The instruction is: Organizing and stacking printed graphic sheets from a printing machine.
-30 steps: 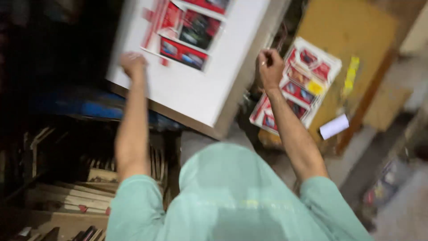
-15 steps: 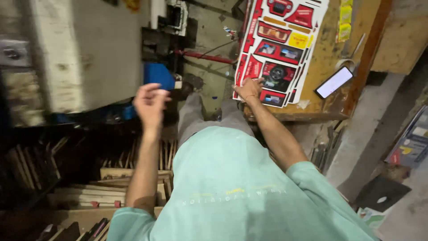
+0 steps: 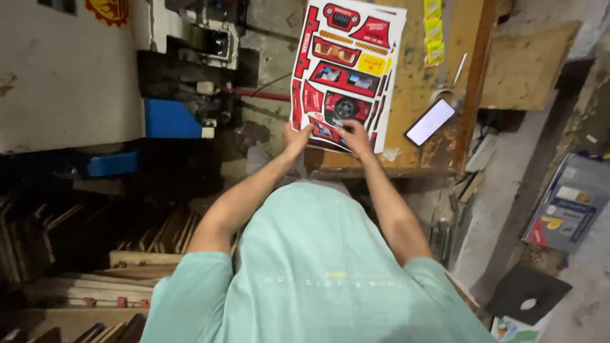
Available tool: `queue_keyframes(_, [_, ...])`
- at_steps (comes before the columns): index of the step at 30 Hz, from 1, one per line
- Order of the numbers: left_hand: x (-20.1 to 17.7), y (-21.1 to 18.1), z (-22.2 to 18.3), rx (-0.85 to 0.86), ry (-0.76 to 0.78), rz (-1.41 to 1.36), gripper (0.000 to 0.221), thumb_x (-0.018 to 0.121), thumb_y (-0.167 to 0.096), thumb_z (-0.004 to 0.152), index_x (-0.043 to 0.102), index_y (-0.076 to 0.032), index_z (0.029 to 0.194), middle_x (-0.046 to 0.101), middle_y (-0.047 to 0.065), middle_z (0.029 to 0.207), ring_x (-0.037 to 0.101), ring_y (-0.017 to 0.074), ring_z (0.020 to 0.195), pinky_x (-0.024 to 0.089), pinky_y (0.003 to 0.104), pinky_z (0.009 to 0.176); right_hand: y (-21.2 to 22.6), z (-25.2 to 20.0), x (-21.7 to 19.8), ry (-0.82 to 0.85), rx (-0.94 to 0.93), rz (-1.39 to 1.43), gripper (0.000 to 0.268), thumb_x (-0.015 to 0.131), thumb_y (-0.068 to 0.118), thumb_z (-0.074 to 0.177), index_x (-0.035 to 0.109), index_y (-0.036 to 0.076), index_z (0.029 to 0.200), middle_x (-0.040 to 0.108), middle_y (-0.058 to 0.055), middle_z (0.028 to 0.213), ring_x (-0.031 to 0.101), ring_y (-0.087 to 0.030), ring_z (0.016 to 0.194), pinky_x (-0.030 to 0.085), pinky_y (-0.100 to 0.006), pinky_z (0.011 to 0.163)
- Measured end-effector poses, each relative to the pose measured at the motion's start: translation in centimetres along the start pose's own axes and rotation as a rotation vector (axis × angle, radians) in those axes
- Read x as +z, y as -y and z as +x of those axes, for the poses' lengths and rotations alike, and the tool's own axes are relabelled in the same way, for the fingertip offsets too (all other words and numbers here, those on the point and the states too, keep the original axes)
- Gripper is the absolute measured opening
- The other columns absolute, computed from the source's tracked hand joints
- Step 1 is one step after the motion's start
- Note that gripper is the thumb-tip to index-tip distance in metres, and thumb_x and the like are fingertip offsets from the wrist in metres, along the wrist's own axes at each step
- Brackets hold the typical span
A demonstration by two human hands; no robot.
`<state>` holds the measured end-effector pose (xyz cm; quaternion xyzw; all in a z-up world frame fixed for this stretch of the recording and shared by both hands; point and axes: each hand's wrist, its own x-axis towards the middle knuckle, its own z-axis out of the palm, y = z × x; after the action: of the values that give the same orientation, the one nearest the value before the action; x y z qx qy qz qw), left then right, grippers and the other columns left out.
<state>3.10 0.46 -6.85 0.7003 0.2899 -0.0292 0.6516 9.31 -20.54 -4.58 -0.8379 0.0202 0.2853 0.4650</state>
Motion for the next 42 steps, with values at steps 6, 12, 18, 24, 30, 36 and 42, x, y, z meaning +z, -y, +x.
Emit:
queue_keyframes(6, [-1.5, -12.3, -2.1, 0.075, 0.016, -0.18, 0.028, 0.082, -0.016, 0.08, 0.075, -0.002, 0.104, 0.079, 0.007, 0.091, 0.074, 0.0154, 0.079, 0.06, 0.033, 0.073, -11.4, 0.9, -3.4, 0.115, 0.21, 0.689, 0.057, 0.07, 0.016, 0.095, 0.048, 0.0, 0.146, 0.065, -0.012, 0.127, 0.064, -0.022, 0.115, 0.05, -0.035, 0.102])
queue_keyframes(12, [-13.0, -21.8, -4.3, 0.382, 0.061, -0.194, 0.029, 0.078, -0.013, 0.09, 0.072, 0.001, 0.115, 0.077, 0.007, 0.099, 0.068, 0.0098, 0.089, 0.058, 0.031, 0.08, 10.4, -1.7, -2.8, 0.52, 0.022, 1.128, 0.067, 0.057, 0.003, 0.089, 0.043, 0.001, 0.154, 0.055, -0.008, 0.152, 0.057, -0.018, 0.139, 0.044, -0.034, 0.119])
queue_keyframes(18, [-28.1, -22.0, -4.2, 0.387, -0.213, -0.189, 0.031, 0.072, -0.009, 0.094, 0.067, 0.001, 0.123, 0.076, 0.006, 0.099, 0.07, 0.0096, 0.084, 0.059, 0.029, 0.071, 24.9, 0.1, 2.4, 0.583, -0.037, 0.975, 0.062, 0.053, -0.003, 0.095, 0.039, -0.001, 0.156, 0.059, -0.012, 0.142, 0.062, -0.02, 0.124, 0.051, -0.034, 0.107])
queue_keyframes(24, [-38.4, -11.1, 4.9, 0.13, -0.325, -0.349, 0.023, 0.074, -0.008, 0.092, 0.067, -0.001, 0.113, 0.075, 0.005, 0.089, 0.071, 0.0103, 0.069, 0.06, 0.028, 0.056, 28.6, 7.8, 16.1, 0.269, -0.143, 0.657, 0.057, 0.058, -0.009, 0.091, 0.045, 0.003, 0.146, 0.069, -0.008, 0.101, 0.065, -0.013, 0.086, 0.055, -0.027, 0.078])
queue_keyframes(30, [-40.3, -8.7, 13.5, -0.242, -0.531, -0.203, 0.024, 0.083, -0.01, 0.076, 0.069, -0.002, 0.095, 0.074, 0.009, 0.077, 0.069, 0.0165, 0.06, 0.057, 0.033, 0.052, 30.4, 12.4, 23.7, -0.234, 0.032, 0.134, 0.041, 0.06, 0.002, 0.091, 0.052, 0.007, 0.13, 0.066, -0.008, 0.083, 0.055, -0.017, 0.058, 0.043, -0.035, 0.047])
queue_keyframes(36, [-40.7, -7.2, 15.8, -0.184, -0.592, 0.052, 0.029, 0.09, -0.015, 0.069, 0.073, -0.007, 0.09, 0.075, 0.008, 0.072, 0.07, 0.0162, 0.059, 0.055, 0.031, 0.058, 22.5, 19.2, 21.2, -0.072, -0.262, 0.052, 0.035, 0.061, 0.0, 0.091, 0.057, 0.0, 0.126, 0.07, -0.008, 0.081, 0.066, -0.013, 0.068, 0.054, -0.027, 0.06])
queue_keyframes(42, [-46.1, 6.3, 18.1, -0.274, -0.63, -0.291, 0.02, 0.081, -0.005, 0.077, 0.065, -0.007, 0.089, 0.072, 0.007, 0.068, 0.068, 0.0141, 0.054, 0.053, 0.03, 0.046, 32.1, 10.5, 15.7, 0.093, -0.333, 0.121, 0.02, 0.063, 0.007, 0.098, 0.067, -0.003, 0.115, 0.072, -0.004, 0.084, 0.067, -0.01, 0.072, 0.053, -0.028, 0.064])
